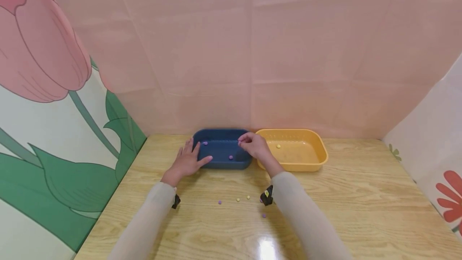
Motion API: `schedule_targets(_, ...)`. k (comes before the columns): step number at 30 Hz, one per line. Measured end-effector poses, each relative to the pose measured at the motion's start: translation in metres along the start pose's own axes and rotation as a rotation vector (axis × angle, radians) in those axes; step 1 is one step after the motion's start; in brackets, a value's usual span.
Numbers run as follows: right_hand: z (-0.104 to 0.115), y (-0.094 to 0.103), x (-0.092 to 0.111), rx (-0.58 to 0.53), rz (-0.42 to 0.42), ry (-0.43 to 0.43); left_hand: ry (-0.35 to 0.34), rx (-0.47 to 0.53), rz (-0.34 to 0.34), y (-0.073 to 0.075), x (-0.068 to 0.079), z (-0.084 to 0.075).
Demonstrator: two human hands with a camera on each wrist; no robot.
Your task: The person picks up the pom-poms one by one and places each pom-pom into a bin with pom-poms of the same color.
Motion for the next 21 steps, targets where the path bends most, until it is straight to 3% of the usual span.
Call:
schedule_targets(14,-0.0018,0.0028,-0.0044,0.005,-0.029,0.041,0.018,0.0,0.02,-0.001,0.0007,0.0)
schedule_targets(21,0.0034,0.0041,0.0027,0.008,-0.013,0.075,0.02,-0.005,0.016,-0.0012,-0.0003,0.0019)
Point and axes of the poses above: each hand's wrist, its own x-axis away from the middle knuckle, its own y-axis out of the back of the hand, z = x × y, the point moved 6 cm from there along -x, towards the middle knuckle, and after that the axes turned 10 degrees about -y, right-handed, at the moved point
